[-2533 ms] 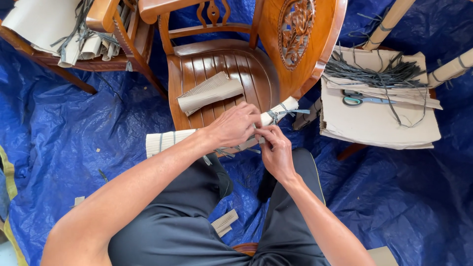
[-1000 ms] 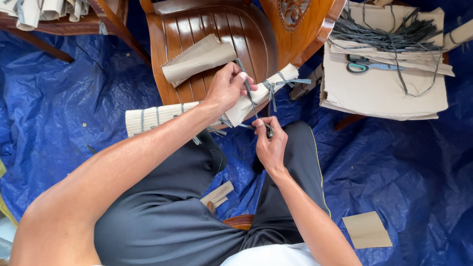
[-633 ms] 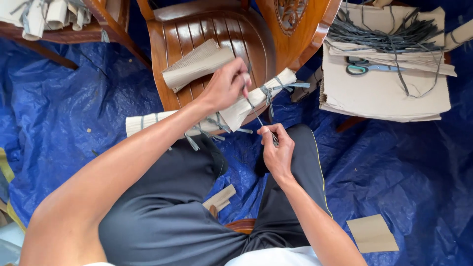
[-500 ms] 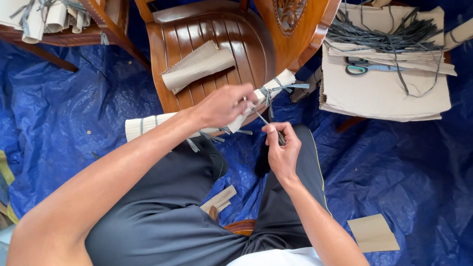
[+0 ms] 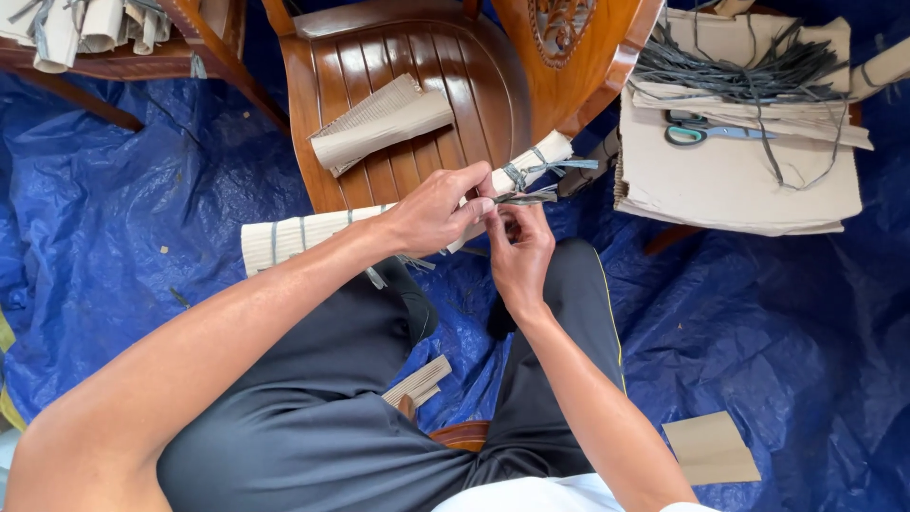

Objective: Wrap and secure furniture components using protective paper and plastic ties.

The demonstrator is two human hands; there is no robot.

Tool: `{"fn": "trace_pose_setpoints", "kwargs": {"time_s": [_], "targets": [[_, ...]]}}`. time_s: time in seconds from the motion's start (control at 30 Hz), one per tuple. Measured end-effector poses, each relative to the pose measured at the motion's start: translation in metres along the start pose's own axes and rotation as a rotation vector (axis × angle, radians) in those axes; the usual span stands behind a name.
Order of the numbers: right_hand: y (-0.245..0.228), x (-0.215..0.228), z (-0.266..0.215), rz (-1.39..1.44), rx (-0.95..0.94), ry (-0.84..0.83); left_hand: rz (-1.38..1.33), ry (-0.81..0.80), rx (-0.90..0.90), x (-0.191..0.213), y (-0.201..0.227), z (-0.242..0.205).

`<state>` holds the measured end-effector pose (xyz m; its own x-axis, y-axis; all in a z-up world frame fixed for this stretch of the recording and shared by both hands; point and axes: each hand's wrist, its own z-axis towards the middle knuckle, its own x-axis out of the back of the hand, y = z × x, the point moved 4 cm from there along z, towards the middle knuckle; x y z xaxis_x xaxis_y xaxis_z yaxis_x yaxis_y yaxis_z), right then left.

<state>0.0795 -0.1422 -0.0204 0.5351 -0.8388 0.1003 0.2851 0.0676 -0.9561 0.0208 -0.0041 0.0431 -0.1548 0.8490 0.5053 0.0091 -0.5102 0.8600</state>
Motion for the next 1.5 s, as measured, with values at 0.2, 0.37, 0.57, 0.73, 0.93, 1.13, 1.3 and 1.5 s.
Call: {"fn": "trace_pose_setpoints", "kwargs": {"time_s": [0.2, 0.37, 0.57, 0.73, 0.93, 1.13, 1.3, 1.5], "targets": [[0.008, -0.001, 0.006, -0.025, 0.032, -0.014, -0.031, 0.021, 0.015, 0.002, 0.001, 0.001], [0.022, -0.007, 0.002, 0.402, -0.223, 0.02, -0.035, 0.106, -0.048, 0.016, 0.012, 0.002], [0.043, -0.002, 0.008, 0.327, -0.159, 0.013, 0.02, -0.012, 0.033, 0.013, 0.022, -0.003], [0.007, 0.002, 0.015, -0.126, 0.066, -0.057, 0.376, 0.104, -0.241, 0.0, 0.031, 0.007], [0.003, 0.01, 0.022, -0.147, -0.009, -0.168, 0.506, 0.227, -0.221, 0.003, 0.025, 0.019], [0.014, 0.012, 0.024, 0.168, -0.262, -0.221, 0.544, 0.117, -0.047, 0.02, -0.009, 0.026], [0.005, 0.016, 0.027, 0.074, -0.249, -0.25, 0.445, -0.055, -0.077, 0.011, -0.011, 0.028], [0.008, 0.018, 0.027, 0.059, -0.233, -0.239, 0.356, -0.075, -0.095, 0.01, -0.009, 0.026]]}}
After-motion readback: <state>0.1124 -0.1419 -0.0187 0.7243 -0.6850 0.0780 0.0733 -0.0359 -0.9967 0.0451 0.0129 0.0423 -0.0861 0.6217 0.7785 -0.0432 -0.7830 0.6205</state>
